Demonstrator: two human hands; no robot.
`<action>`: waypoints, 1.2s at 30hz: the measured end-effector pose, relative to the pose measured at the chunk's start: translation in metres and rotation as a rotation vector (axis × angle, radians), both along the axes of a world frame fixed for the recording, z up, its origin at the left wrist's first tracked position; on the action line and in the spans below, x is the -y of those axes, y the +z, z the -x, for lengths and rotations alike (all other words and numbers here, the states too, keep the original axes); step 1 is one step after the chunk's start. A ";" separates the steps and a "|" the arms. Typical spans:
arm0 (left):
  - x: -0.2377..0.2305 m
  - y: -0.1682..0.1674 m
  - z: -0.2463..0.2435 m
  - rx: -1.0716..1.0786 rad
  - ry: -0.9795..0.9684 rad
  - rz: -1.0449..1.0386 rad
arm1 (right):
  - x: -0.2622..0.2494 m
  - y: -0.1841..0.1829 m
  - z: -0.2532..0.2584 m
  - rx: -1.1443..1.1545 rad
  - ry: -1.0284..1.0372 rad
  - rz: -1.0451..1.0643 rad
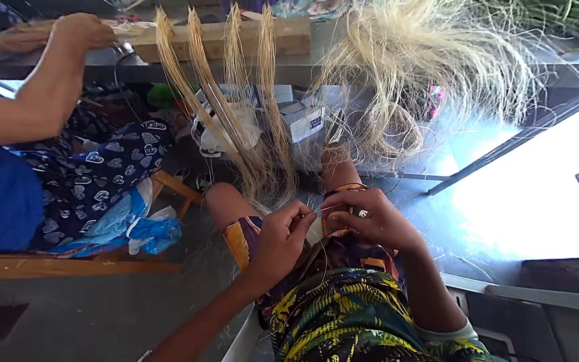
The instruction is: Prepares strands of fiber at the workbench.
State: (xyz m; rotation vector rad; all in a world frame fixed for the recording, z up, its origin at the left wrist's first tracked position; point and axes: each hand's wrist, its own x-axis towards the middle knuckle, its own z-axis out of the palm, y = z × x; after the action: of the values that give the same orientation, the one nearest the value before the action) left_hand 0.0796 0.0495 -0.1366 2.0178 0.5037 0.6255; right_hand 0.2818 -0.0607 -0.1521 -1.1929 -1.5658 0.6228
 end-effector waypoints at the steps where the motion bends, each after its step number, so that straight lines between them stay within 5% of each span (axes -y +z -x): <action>1: 0.000 0.001 0.000 -0.002 -0.002 0.002 | 0.000 0.000 0.001 -0.025 -0.021 -0.019; 17: -0.006 0.007 0.010 0.102 0.015 0.012 | -0.001 -0.003 0.003 0.347 -0.277 -0.218; 36: -0.007 -0.001 0.003 0.255 -0.048 0.084 | -0.011 -0.017 0.025 -0.073 -0.255 -0.256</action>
State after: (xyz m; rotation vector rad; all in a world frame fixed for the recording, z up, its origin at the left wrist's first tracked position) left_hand 0.0769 0.0567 -0.1380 1.8333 0.3222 0.8054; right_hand 0.2566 -0.0500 -0.1695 -1.1372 -1.3577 0.2861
